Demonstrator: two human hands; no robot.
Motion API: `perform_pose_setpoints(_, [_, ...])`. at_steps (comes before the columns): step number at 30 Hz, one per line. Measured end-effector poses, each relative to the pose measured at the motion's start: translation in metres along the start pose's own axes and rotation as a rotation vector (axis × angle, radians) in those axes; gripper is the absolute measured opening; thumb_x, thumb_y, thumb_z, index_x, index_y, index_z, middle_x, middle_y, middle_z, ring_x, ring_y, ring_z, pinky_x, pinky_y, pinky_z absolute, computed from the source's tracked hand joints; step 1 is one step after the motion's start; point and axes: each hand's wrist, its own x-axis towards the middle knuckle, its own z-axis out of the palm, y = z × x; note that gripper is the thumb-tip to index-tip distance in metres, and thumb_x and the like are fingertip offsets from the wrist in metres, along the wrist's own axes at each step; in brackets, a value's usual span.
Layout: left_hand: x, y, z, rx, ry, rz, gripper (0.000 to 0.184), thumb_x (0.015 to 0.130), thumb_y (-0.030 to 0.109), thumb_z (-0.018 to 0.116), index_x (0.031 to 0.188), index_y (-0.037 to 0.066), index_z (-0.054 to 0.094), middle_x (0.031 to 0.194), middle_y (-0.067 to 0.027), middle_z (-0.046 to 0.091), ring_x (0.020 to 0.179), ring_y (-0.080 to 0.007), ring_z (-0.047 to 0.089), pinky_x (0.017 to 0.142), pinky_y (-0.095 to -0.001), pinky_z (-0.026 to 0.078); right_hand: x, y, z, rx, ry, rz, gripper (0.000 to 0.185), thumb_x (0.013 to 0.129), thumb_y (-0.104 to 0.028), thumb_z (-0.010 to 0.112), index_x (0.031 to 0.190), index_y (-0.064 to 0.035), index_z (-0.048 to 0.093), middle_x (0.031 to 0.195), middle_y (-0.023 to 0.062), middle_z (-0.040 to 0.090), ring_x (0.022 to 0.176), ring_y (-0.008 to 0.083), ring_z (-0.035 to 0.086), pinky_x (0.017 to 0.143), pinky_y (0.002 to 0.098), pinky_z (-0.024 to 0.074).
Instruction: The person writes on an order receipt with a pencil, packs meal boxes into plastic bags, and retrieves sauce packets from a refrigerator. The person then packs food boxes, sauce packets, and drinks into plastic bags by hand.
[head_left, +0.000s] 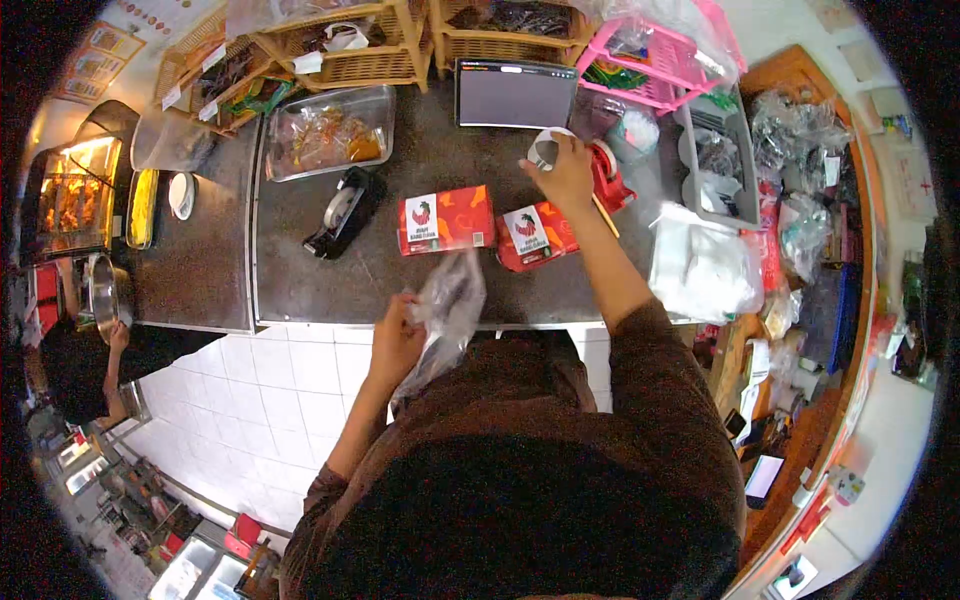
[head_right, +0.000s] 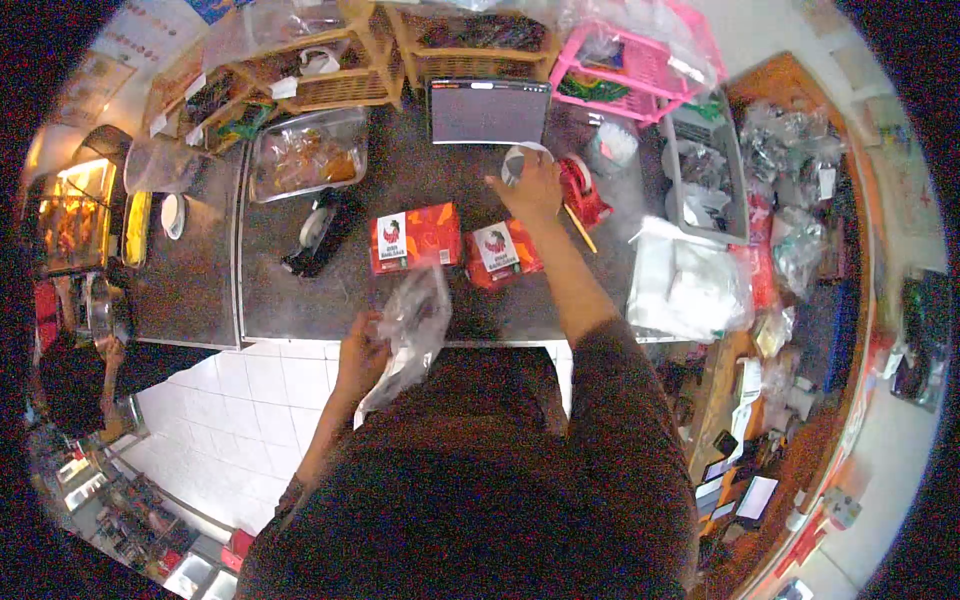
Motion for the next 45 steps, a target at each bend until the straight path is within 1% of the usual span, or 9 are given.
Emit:
perform_pose_setpoints(6, [0.005,-0.040,-0.032,-0.297,0.174,-0.128,0.036,0.092,0.006,0.069,0.127,0.008,0.058,0.113,-0.0085,0.068,0.092,-0.0172,0.063,0.080,-0.0313,0.051,0.004,0.056,-0.036,0.949,-0.459,-0.056,0.022,0.096,-0.015,0.067,0.115,-0.0057,0.061,0.105,0.0063,0.062,0.090,0.0186,0.070,0.083,0.0314,0.0549])
perform_pose_setpoints(8, [0.008,-0.064,-0.042,-0.445,0.149,-0.079,0.029,0.100,0.013,0.063,0.128,0.009,0.056,0.116,-0.0073,0.066,0.097,-0.0154,0.061,0.086,-0.0291,0.050,-0.005,0.057,-0.107,1.268,-0.627,0.425,0.016,0.099,-0.014,0.064,0.112,-0.0056,0.061,0.102,0.0028,0.062,0.094,0.0191,0.070,0.084,0.0317,0.0556])
perform_pose_setpoints(18, [0.020,0.061,-0.028,0.107,0.053,0.143,0.033,0.098,0.009,0.064,0.130,0.006,0.058,0.122,-0.0103,0.062,0.113,-0.0171,0.056,0.097,-0.0306,0.044,0.057,0.046,0.015,-0.172,0.175,-0.262,0.032,0.078,-0.007,0.067,0.109,-0.0162,0.065,0.109,0.0091,0.066,0.096,0.0373,0.068,0.083,0.0481,0.0559])
perform_pose_setpoints(20, [0.018,0.050,-0.016,0.004,0.070,0.176,0.035,0.098,0.009,0.064,0.132,0.006,0.057,0.117,-0.0095,0.064,0.111,-0.0168,0.058,0.097,-0.0316,0.045,0.081,0.066,0.018,-0.315,-0.488,-0.251,0.025,0.083,-0.014,0.062,0.108,-0.0169,0.066,0.105,0.0120,0.067,0.094,0.0386,0.068,0.080,0.0486,0.0557])
perform_pose_setpoints(26, [-0.019,0.057,0.024,-0.075,0.343,-0.019,0.064,0.090,0.003,0.071,0.146,0.009,0.041,0.105,-0.0108,0.066,0.096,-0.0216,0.064,0.085,-0.0316,0.051,-0.002,0.139,-0.168,-0.202,0.472,-0.342,0.051,0.081,-0.004,0.064,0.128,-0.0226,0.068,0.093,0.0083,0.059,0.085,0.0284,0.058,0.073,0.0413,0.0491])
perform_pose_setpoints(30, [-0.021,0.030,0.057,0.031,0.540,-0.035,0.050,0.087,0.008,0.077,0.132,0.006,0.055,0.098,-0.0118,0.066,0.089,-0.0215,0.064,0.080,-0.0338,0.051,-0.167,0.280,-0.072,-0.629,-0.278,0.036,0.056,0.092,-0.010,0.052,0.147,-0.0075,0.046,0.126,0.0188,0.056,0.108,0.0363,0.058,0.085,0.0460,0.0556])
perform_pose_setpoints(34, [-0.005,0.049,0.079,0.108,0.448,-0.065,0.037,0.088,0.017,0.077,0.116,-0.002,0.060,0.101,-0.0145,0.068,0.088,-0.0229,0.064,0.078,-0.0343,0.051,-0.184,0.259,-0.055,-0.268,-0.707,0.359,0.086,0.086,-0.023,0.067,0.153,0.0046,0.021,0.144,0.0230,0.042,0.126,0.0360,0.053,0.088,0.0450,0.0577])
perform_pose_setpoints(39, [0.003,0.100,0.089,-0.152,0.453,-0.187,0.027,0.094,0.010,0.070,0.116,-0.002,0.060,0.105,-0.0103,0.068,0.095,-0.0179,0.062,0.086,-0.0315,0.049,-0.106,0.262,-0.083,0.537,-0.835,0.656,0.034,0.084,-0.025,0.070,0.102,0.0041,0.068,0.090,0.0139,0.069,0.071,0.0236,0.065,0.063,0.0344,0.0544])
perform_pose_setpoints(45, [-0.016,0.146,0.115,-0.070,0.668,-0.132,0.022,0.096,0.015,0.070,0.109,-0.002,0.064,0.101,-0.0093,0.068,0.092,-0.0170,0.060,0.086,-0.0316,0.048,0.012,0.318,-0.117,0.480,-0.130,0.177,0.026,0.094,-0.007,0.064,0.120,-0.0089,0.067,0.108,0.0074,0.070,0.086,0.0132,0.064,0.075,0.0290,0.0526])
